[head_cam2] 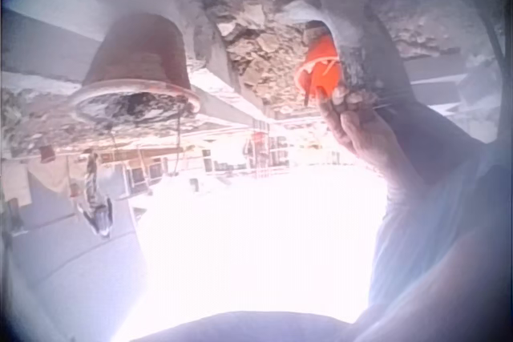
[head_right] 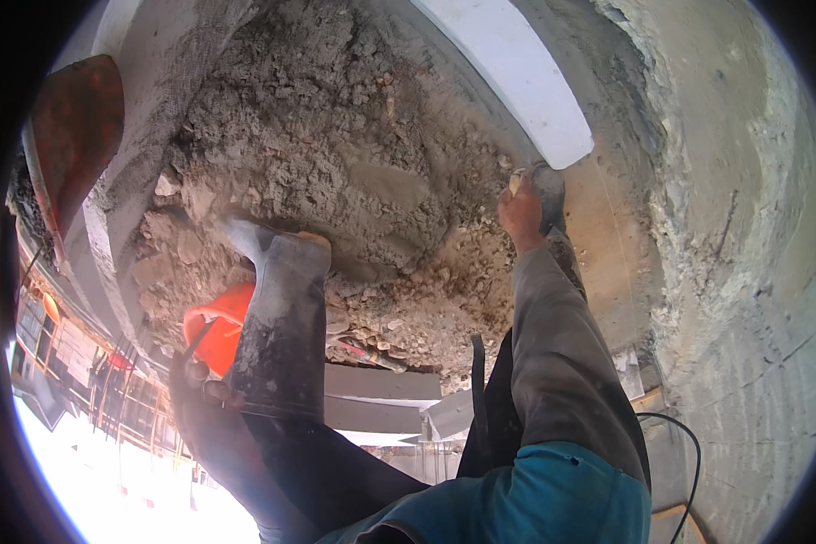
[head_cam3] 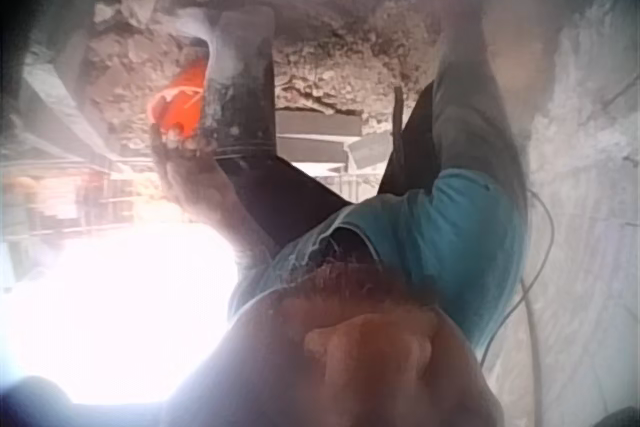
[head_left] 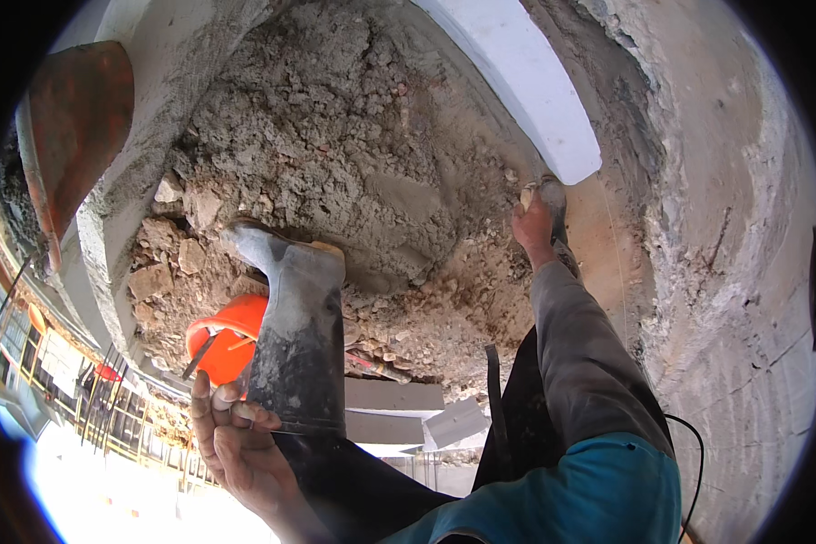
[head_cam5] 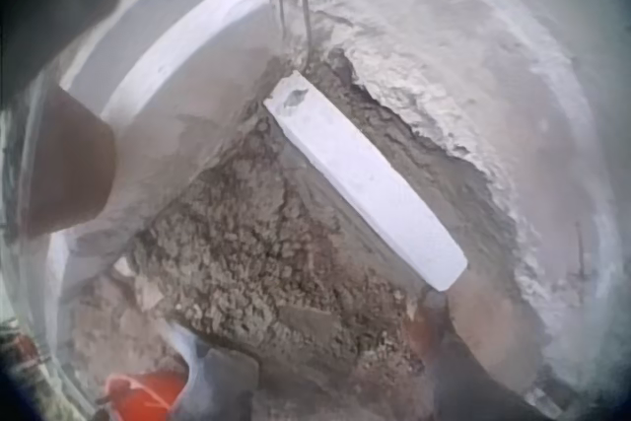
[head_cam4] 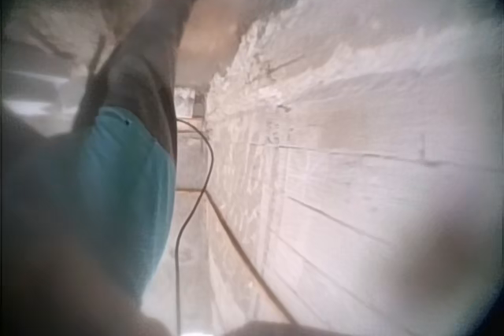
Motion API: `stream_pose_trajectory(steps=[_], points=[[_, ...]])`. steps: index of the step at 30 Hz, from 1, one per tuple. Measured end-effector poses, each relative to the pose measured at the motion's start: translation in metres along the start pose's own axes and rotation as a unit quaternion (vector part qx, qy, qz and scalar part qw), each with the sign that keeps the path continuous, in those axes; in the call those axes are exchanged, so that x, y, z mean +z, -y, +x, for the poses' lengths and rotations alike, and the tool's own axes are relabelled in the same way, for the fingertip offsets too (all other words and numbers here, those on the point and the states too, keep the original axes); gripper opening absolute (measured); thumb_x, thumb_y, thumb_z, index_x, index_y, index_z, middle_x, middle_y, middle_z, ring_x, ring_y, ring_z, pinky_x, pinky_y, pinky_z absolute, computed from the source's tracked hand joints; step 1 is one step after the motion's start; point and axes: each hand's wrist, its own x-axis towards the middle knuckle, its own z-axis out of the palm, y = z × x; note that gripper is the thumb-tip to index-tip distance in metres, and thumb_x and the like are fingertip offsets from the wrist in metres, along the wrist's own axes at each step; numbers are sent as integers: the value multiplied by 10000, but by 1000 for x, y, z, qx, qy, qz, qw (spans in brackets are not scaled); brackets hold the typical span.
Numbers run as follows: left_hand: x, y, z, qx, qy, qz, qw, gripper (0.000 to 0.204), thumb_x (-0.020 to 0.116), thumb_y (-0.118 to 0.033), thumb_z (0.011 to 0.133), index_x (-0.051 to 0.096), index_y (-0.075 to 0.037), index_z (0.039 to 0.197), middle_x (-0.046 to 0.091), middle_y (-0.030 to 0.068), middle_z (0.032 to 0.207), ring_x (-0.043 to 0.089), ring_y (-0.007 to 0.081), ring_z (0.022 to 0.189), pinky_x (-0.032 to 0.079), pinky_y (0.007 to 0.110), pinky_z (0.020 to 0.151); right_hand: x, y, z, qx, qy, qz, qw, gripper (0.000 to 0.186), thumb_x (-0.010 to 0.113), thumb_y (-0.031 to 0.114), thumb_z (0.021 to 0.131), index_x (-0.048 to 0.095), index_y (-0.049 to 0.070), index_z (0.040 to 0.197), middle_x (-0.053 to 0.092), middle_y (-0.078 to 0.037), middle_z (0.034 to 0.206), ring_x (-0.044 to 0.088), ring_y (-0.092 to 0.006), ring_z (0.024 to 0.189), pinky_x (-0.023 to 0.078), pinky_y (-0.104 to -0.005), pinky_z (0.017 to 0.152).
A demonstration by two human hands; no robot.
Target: The person scoops wet cement from a bucket using a trowel and spreads it onto the ground to prepare a base. They then place a long white concrete block onto the cement, adjust its position, and tap it into place with a hammer. The person continues to apply cement around the block to secure it.
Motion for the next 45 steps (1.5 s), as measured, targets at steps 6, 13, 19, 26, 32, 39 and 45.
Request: stream_pose_trajectory(steps=[6,13,19,26,32,39,45], points=[[18,-4,-6,-11,6,-38,999,608,565,-259,971,338,67,1432,614,118,1135,622,118,810,542,247,655,-7,-14,-35,-25,0,55,998,522,624,218,873,472,-33,1305,648,-302,1023,628,-472,960,521,-512,830],[11,-16,12,20,21,-91,995,563,533,-251,989,368,66,1423,548,165,1268,629,138,902,550,267,704,-100,56,-104,-150,55,45,986,494,630,222,860,488,-10,1272,643,-274,1051,631,-454,952,507,-514,824],[-24,-80,104,220,-162,-97,957,637,569,-253,967,311,88,1440,498,216,1325,587,244,1112,526,342,868,-192,56,-134,-202,17,50,978,501,619,196,837,478,0,1276,631,-295,1047,633,-464,918,504,-506,792],[-42,-194,207,213,-25,-295,931,389,631,-289,928,523,20,1139,593,88,934,596,176,814,508,318,700,-275,-26,-192,-136,-22,16,990,360,617,198,842,521,-10,1120,655,-221,840,663,-405,781,523,-474,690],[-14,-229,161,156,-7,-233,960,234,689,-284,904,590,-81,841,439,-38,626,388,77,506,418,287,509,-263,-106,-265,78,67,132,986,248,604,185,840,523,1,986,571,-107,655,578,-192,443,440,-363,378],[-4,-190,-6,129,65,-215,966,294,656,-246,926,482,-160,706,345,-78,553,304,51,467,260,247,439,-241,-274,-345,42,36,88,995,242,622,208,839,524,4,927,597,-137,684,575,-219,453,449,-375,407],[20,-154,-180,64,115,-192,973,304,619,-256,940,458,-164,698,340,-75,543,310,43,439,248,223,399,-310,-286,-321,23,130,54,990,425,638,259,805,546,-16,1117,645,-305,982,612,-476,988,489,-500,840]])
